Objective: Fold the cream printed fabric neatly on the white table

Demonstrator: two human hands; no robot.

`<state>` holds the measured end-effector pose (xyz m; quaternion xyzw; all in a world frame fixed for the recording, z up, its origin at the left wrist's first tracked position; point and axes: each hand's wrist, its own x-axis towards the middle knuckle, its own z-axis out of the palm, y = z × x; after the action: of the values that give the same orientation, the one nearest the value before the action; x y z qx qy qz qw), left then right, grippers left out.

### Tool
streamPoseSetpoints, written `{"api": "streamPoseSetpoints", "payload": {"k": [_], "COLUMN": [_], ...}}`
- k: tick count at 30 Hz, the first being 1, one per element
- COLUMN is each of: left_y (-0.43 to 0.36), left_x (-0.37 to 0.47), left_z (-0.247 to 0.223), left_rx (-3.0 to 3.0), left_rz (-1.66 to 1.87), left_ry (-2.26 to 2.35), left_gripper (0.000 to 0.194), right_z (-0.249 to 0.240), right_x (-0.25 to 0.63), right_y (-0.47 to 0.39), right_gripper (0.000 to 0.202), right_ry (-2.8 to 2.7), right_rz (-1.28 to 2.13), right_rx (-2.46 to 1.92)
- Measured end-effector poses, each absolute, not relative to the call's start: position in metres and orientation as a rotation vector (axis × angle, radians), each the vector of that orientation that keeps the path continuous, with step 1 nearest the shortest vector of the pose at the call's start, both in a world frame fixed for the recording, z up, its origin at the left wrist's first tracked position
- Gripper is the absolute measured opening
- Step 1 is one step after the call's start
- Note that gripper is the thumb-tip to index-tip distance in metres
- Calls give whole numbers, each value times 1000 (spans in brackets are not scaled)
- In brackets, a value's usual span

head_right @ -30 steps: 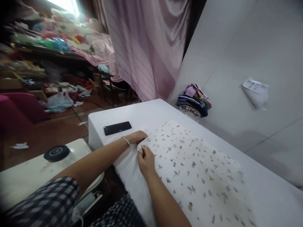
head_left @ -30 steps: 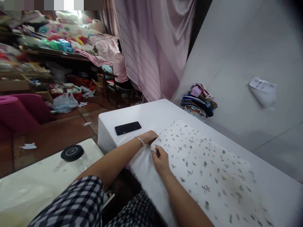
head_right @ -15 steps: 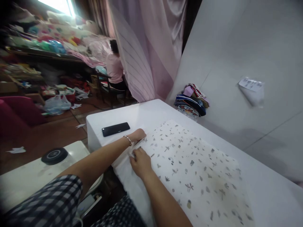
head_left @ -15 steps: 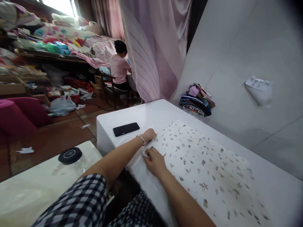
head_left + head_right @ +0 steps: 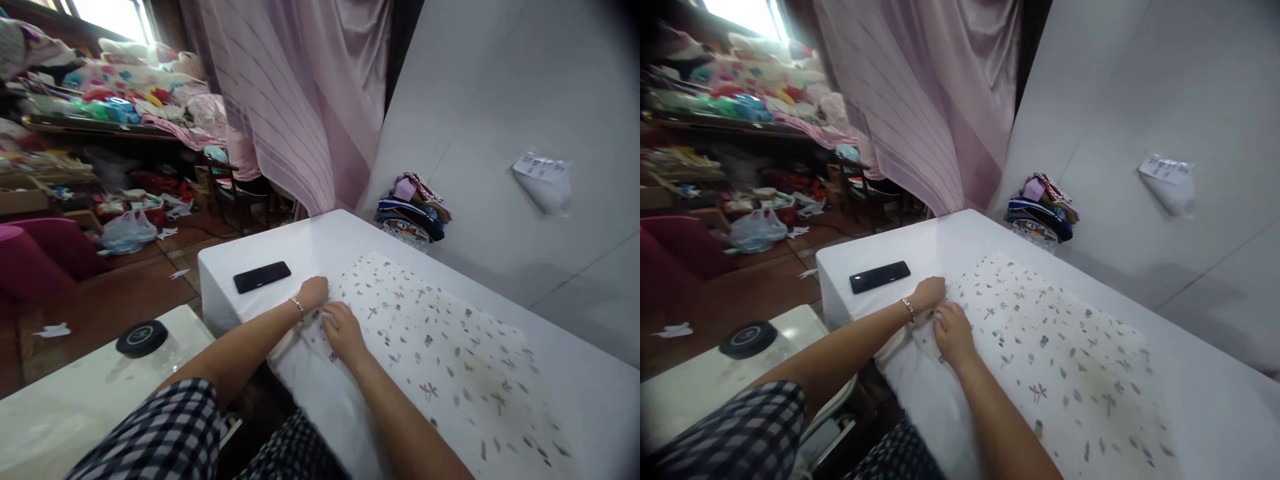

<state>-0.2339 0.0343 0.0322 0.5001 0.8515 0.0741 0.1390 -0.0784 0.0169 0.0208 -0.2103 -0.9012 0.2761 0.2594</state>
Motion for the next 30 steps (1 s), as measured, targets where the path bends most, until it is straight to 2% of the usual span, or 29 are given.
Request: {"api": "streamPoseSetpoints", "payload": {"k": [5, 11, 18, 24, 30], "left_y": [35, 36, 43, 42, 43], "left_x": [-248, -252, -245, -242, -237], "left_z": [39, 48, 48, 43, 43], "left_rx": [1410, 1405, 1433, 1442, 1462], "left_rz": [257, 282, 313, 322, 290], "left_ry": [2337, 2273, 2265, 2392, 2446], "left_gripper": [27, 24, 26, 27, 27], "right_z": [5, 14, 34, 13, 2], "right_x": [-69, -76, -87, -78, -72], "right_y": [17, 26, 68, 75, 70], "right_gripper": [39, 38, 40, 55, 58], "right_ry": [-2763, -2751, -2774, -2878, -2872], "right_rz": [464, 619, 502, 444, 394], "right_rx": [-645, -661, -888, -1021, -987]}}
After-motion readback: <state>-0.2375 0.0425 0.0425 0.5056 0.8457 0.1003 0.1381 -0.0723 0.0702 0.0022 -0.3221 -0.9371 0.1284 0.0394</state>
